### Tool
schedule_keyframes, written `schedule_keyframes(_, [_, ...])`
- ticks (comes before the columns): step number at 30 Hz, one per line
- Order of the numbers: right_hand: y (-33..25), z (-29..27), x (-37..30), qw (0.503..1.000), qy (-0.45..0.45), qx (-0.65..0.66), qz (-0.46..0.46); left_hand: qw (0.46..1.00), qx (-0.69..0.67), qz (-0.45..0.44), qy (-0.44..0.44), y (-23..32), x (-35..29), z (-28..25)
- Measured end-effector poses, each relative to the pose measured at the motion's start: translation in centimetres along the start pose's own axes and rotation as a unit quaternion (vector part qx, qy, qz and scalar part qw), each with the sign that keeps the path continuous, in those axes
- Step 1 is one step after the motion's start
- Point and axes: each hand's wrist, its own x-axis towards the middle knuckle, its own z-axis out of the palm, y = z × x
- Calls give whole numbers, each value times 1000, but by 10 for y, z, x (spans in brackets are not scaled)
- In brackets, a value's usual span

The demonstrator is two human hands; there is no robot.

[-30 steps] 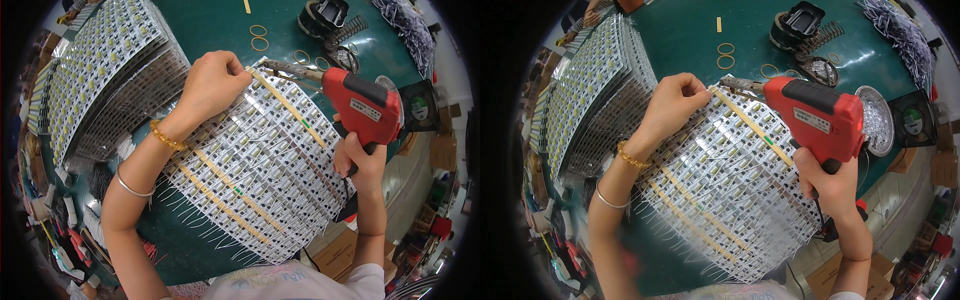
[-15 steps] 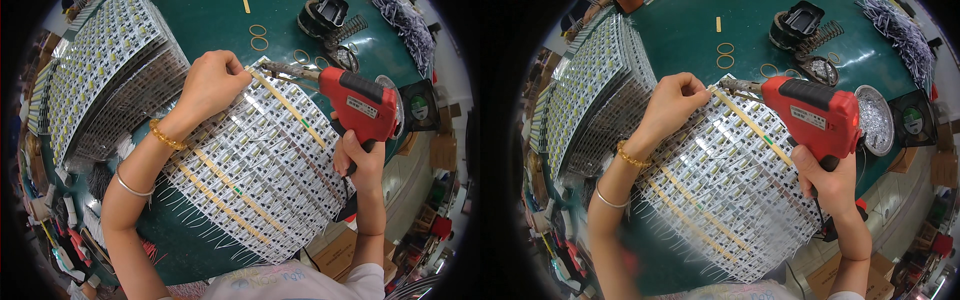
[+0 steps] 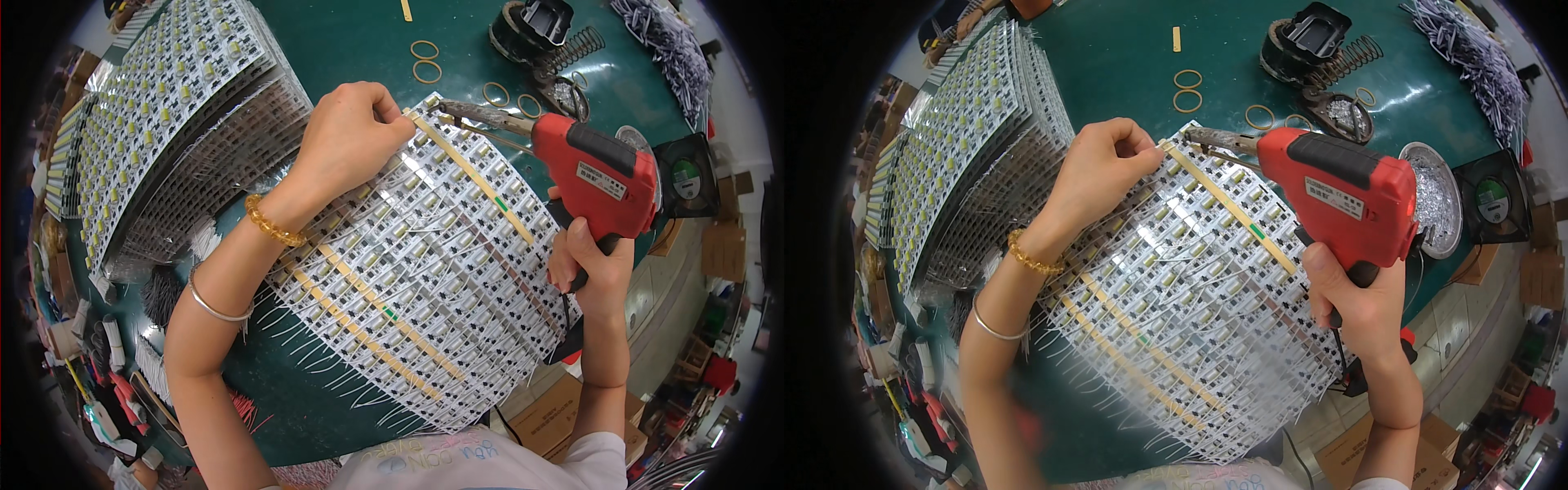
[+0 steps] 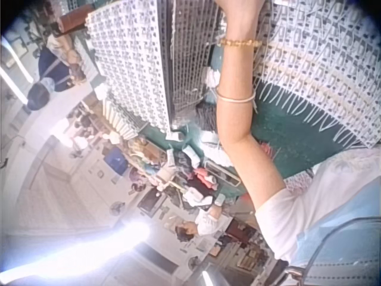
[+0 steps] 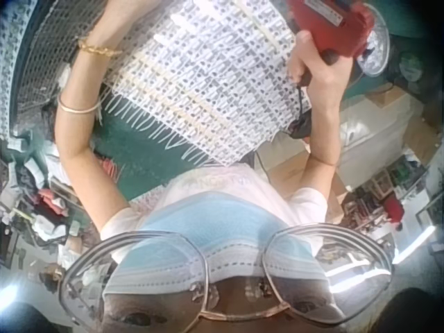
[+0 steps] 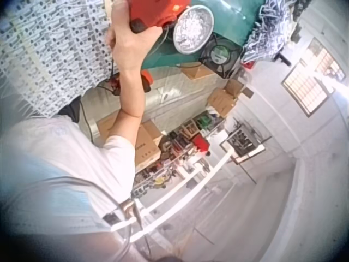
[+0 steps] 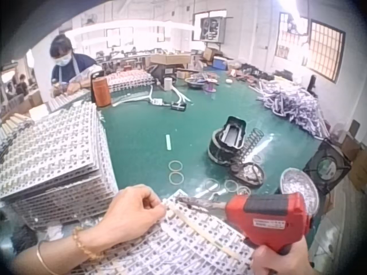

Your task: The person uses a soldering iron to attach white wires to a large LED panel. They repeatedly pick up wires, place them on the panel, and apply heat with the soldering iron to secure the connections.

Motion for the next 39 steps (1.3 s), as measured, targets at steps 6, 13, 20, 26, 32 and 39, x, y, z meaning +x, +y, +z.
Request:
schedule_keyframes(6, [-2, -1, -1, 1000, -9, 15, 7, 1000, 3, 5, 3, -2, 0, -1])
schedule_keyframes(13, [-7, -10, -14, 997, 37, -50, -42, 1000, -8, 8, 17, -2, 1, 1])
schedule_keyframes(20, [-11, -69, -78, 952, 157, -92, -246, 999, -28, 20, 28, -5, 2, 4])
schedule_keyframes(26, [1, -102, -67, 914, 338, -182, -129, 999, -7, 27, 27, -5, 5, 1])
schedule_keyframes(32, [-17, -76, -69, 952, 198, -81, -219, 998, 52, 38, 15, 2, 4, 2])
schedule_keyframes(39, [-19, -15, -24, 985, 83, -71, -133, 998, 40, 36, 22, -5, 0, 0])
